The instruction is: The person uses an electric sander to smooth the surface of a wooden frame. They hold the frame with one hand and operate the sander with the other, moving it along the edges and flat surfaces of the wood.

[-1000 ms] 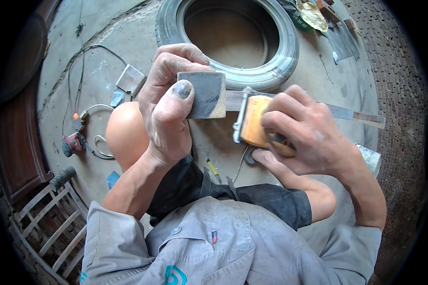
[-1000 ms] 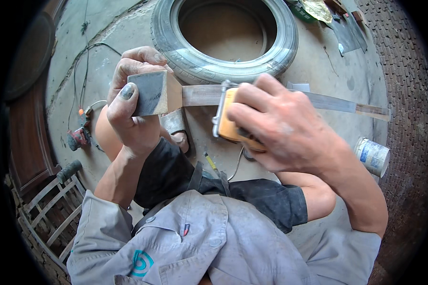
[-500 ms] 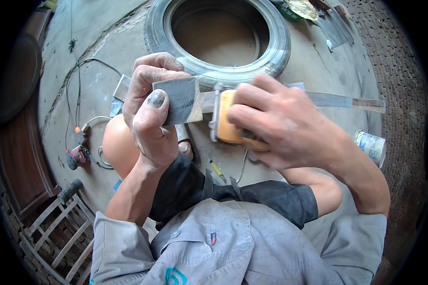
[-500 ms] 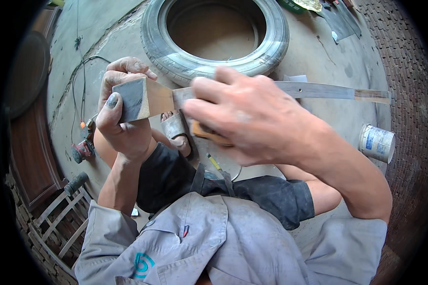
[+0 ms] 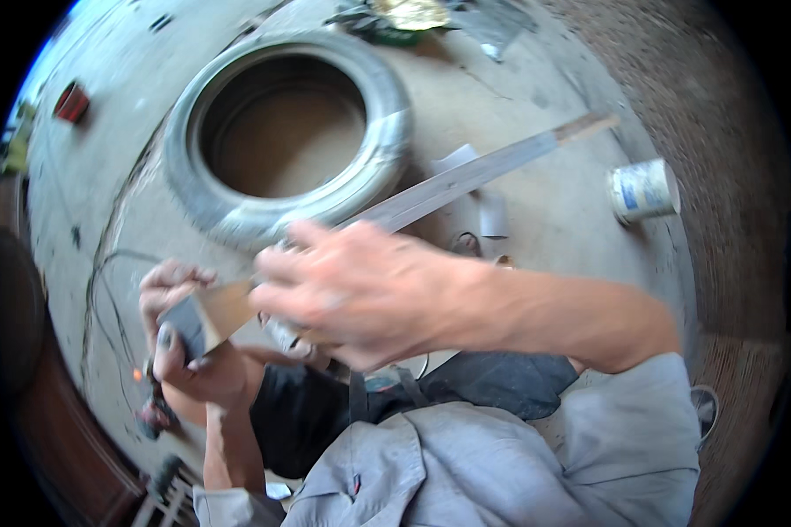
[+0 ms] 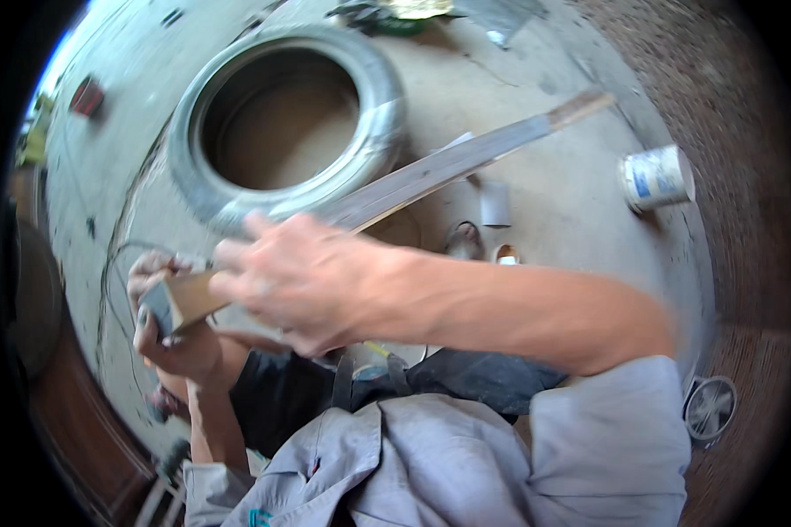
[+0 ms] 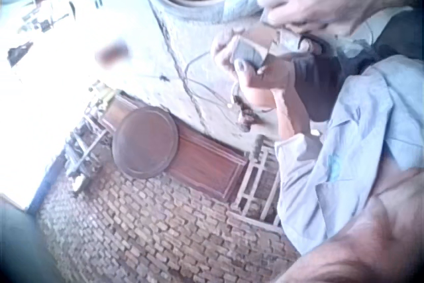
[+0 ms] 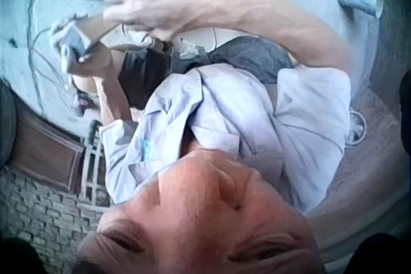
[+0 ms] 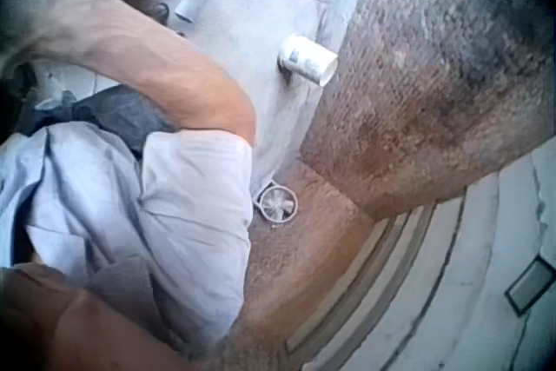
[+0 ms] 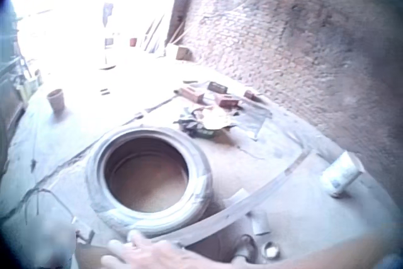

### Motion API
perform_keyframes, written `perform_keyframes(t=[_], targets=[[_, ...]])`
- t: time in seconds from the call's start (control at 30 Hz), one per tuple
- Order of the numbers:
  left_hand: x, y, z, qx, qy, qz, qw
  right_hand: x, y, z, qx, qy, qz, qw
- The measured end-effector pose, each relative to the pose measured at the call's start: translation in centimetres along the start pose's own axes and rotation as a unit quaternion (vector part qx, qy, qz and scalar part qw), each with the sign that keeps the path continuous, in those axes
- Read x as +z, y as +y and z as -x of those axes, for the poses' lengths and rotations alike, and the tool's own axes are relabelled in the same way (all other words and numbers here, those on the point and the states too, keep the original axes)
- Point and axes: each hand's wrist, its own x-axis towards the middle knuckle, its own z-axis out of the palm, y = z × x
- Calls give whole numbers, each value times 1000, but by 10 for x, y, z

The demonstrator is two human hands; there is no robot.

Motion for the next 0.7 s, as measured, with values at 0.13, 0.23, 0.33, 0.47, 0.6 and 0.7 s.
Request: perform_keyframes(t=[0.13,0.23,0.33,0.47,0.6,0.7], targets=[[3,6,-3,-26,7,19,999,0,4,9,25,50,-20,998],[0,7,-2,-48,22,16,999,-9,23,35,95,33,31,994],[-1,5,-1,-29,9,29,999,-23,57,73,160,126,55,977],[-2,11,-7,-21,-20,24,999,-41,117,103,356,144,88,919],[10,13,-5,-49,-27,37,998,-53,145,116,520,174,164,820],[12,15,-1,-54,-31,59,996,-47,131,116,526,180,174,813]])
